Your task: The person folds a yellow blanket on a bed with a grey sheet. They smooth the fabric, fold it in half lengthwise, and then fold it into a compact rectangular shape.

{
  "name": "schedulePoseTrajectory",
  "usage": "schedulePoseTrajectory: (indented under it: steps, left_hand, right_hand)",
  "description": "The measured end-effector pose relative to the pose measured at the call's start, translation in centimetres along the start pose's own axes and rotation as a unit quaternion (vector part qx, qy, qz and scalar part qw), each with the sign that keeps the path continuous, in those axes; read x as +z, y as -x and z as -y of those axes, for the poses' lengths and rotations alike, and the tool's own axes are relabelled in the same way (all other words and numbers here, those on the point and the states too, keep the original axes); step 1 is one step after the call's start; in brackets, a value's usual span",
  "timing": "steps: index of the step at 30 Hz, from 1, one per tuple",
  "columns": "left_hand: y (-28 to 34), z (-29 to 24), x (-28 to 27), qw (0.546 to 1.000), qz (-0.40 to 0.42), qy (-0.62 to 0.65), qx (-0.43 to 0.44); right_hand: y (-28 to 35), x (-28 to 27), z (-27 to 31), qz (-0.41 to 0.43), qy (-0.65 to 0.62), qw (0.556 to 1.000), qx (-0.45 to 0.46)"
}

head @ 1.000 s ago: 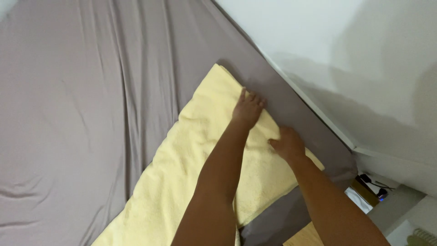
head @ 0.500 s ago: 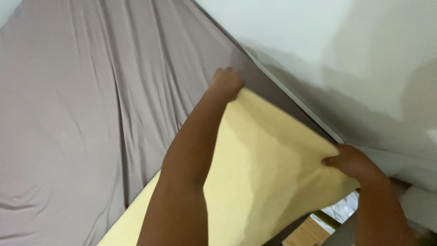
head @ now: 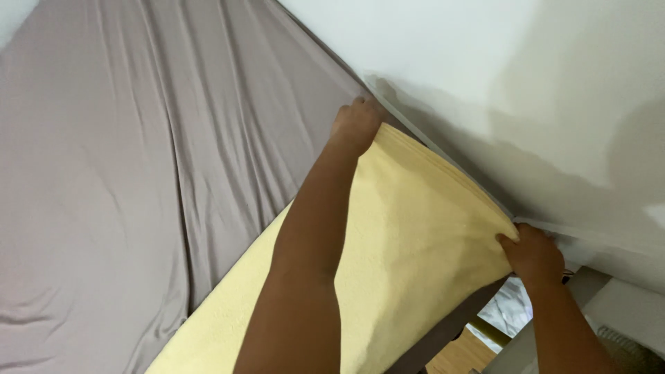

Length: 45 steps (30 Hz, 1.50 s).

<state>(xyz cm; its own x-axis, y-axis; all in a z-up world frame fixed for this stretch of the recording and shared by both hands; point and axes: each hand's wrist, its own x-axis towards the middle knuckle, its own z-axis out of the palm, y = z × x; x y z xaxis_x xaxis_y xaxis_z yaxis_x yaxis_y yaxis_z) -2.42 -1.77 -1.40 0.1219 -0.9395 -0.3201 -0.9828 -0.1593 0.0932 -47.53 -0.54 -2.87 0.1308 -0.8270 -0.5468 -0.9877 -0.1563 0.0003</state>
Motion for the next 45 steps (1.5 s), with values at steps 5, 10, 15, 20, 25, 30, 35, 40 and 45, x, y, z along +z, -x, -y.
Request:
schedulePoseTrajectory:
  steps: [5, 10, 15, 20, 25, 30, 35, 40, 45]
  left_hand:
    - [4.2, 1.8, -1.8, 0.996, 0.021, 0.078, 0.032]
    - [9.3, 2.5, -5.1, 0.990, 0.013, 0.135, 0.045]
    - [16.4, 4.2, -7.2, 0.988, -0.034, 0.150, 0.022]
    - [24.0, 6.2, -5.6, 0.990, -0.036, 0.139, 0.010]
    - [30.9, 8.2, -3.1, 0.993, 0.001, 0.111, -0.046]
    - [36.7, 10.7, 1.6, 0.996, 0.018, 0.033, -0.078]
    - [41.7, 12.6, 5.2, 0.987, -0.087, 0.082, -0.109]
    - [46.2, 14.5, 6.3, 0.977, -0.149, 0.089, -0.127]
    - [50.0, 16.4, 8.4, 0.980, -0.102, 0.064, -0.156]
  right_hand:
    - [1.0, 2.3, -0.9, 0.014, 0.000, 1.000, -0.023]
    - [7.0, 0.1, 2.1, 0.077, -0.069, 0.993, -0.052]
    - [14.3, 0.7, 4.1, 0.086, -0.136, 0.983, -0.084]
    - [23.3, -0.6, 8.4, 0.137, -0.097, 0.976, -0.142]
    - [29.3, 2.8, 11.3, 0.258, -0.048, 0.950, -0.166]
    - [34.8, 2.9, 16.5, 0.349, 0.006, 0.920, -0.178]
    - [35.7, 9.6, 16.1, 0.322, 0.037, 0.911, -0.256]
    - [38.8, 10.9, 18.6, 0.359, 0.030, 0.894, -0.266]
    - [41.0, 14.3, 20.4, 0.371, 0.021, 0.878, -0.301]
